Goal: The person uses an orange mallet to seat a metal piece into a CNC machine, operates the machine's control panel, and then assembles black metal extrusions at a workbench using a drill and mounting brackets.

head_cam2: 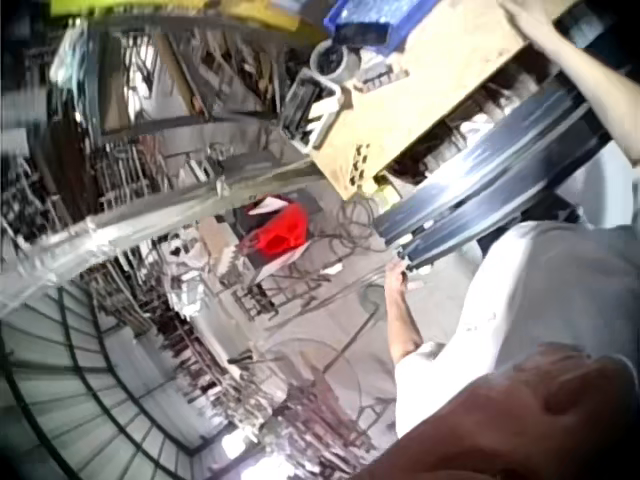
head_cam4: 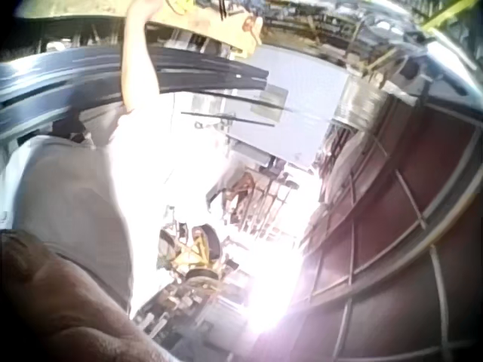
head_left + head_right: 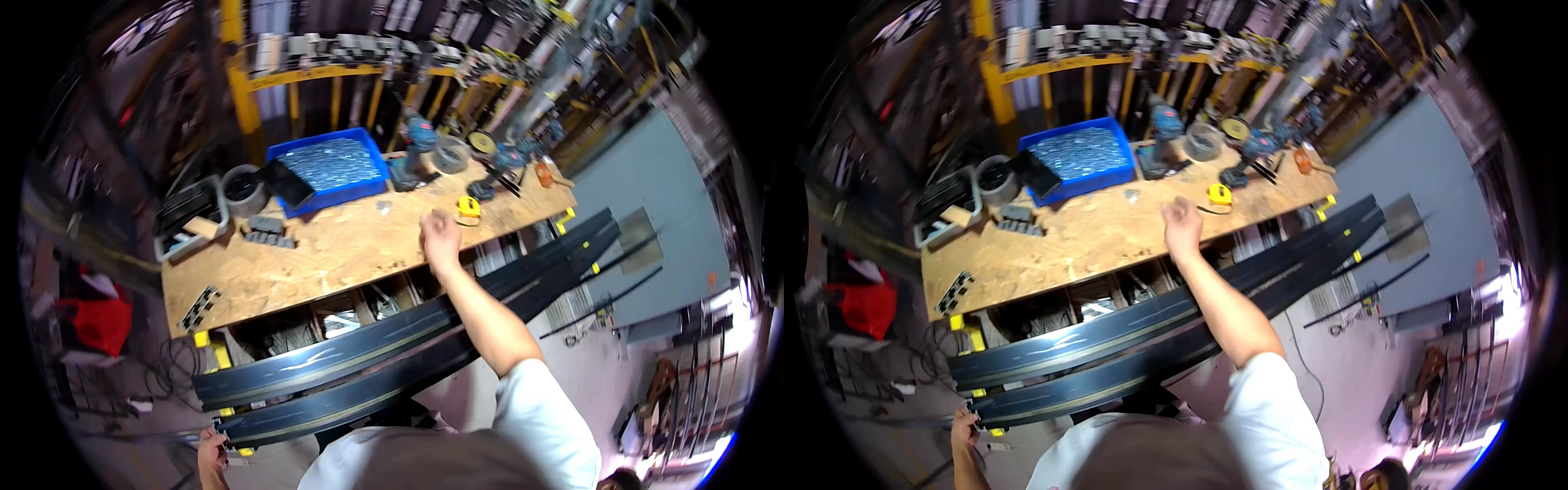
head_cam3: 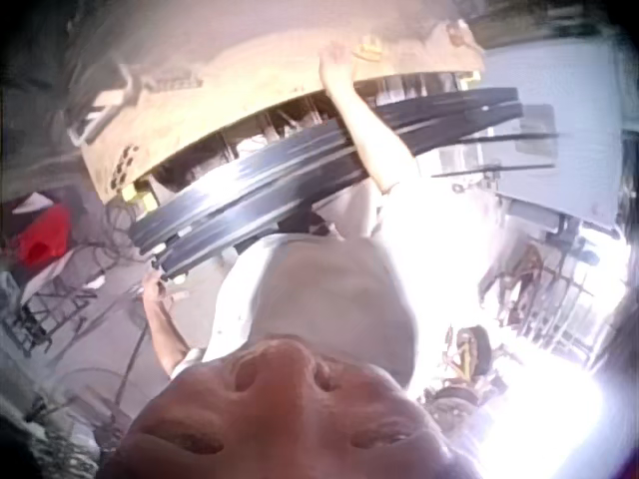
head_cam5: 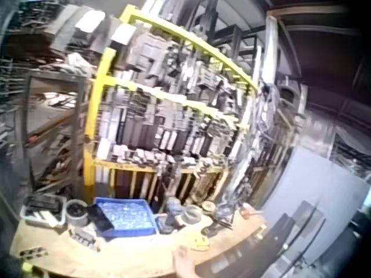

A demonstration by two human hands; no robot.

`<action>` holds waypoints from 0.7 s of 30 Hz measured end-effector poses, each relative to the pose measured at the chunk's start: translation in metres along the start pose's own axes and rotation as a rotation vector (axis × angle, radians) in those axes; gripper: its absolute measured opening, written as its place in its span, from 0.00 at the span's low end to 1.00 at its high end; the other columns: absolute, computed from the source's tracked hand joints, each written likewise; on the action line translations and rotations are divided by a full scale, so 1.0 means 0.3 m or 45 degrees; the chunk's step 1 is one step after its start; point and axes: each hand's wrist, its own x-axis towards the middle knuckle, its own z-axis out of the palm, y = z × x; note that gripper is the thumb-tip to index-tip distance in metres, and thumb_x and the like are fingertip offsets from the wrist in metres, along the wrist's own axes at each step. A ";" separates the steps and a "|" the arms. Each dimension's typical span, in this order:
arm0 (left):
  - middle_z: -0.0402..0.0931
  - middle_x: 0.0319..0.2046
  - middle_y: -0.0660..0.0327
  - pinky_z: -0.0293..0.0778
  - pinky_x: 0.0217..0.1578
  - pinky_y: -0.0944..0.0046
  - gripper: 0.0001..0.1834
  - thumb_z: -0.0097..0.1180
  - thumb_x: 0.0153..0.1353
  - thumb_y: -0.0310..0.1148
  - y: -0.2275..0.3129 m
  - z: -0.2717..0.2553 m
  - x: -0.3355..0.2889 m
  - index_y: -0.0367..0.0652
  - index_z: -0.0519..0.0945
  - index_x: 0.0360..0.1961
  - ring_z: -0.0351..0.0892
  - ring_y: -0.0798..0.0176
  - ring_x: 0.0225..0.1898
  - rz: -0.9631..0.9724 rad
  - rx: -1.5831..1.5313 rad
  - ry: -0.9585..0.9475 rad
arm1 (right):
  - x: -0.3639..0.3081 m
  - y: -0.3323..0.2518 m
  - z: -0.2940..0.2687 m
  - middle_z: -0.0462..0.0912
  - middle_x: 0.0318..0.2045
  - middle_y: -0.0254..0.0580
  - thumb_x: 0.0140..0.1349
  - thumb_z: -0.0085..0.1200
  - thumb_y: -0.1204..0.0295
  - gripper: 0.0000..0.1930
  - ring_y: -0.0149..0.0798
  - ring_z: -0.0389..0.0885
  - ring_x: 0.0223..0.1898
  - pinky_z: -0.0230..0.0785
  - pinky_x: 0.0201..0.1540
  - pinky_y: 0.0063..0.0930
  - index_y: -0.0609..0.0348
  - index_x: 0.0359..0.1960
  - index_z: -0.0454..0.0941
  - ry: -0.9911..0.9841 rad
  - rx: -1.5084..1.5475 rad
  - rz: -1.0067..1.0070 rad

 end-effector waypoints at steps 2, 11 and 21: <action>0.72 0.29 0.67 0.77 0.33 0.62 0.18 0.66 0.45 0.24 -0.013 -0.039 -0.020 0.49 0.71 0.34 0.76 0.64 0.29 -0.048 -0.006 0.021 | 0.211 0.082 -0.040 0.84 0.36 0.39 0.69 0.61 0.74 0.23 0.29 0.80 0.33 0.70 0.30 0.23 0.71 0.61 0.71 0.274 0.337 0.199; 0.86 0.38 0.57 0.88 0.42 0.52 0.21 0.66 0.50 0.26 0.076 -0.017 -0.052 0.37 0.79 0.48 0.89 0.55 0.37 -0.080 0.017 -0.112 | 0.403 0.061 -0.405 0.88 0.41 0.51 0.63 0.66 0.71 0.22 0.39 0.85 0.40 0.76 0.46 0.31 0.76 0.53 0.80 0.634 -0.012 0.259; 0.70 0.25 0.68 0.73 0.37 0.64 0.13 0.62 0.54 0.19 0.072 -0.099 0.014 0.46 0.71 0.32 0.73 0.66 0.27 -0.090 0.166 -0.027 | 0.042 -0.015 -0.608 0.86 0.36 0.45 0.69 0.59 0.77 0.17 0.32 0.84 0.34 0.77 0.37 0.24 0.73 0.56 0.76 0.524 0.231 0.351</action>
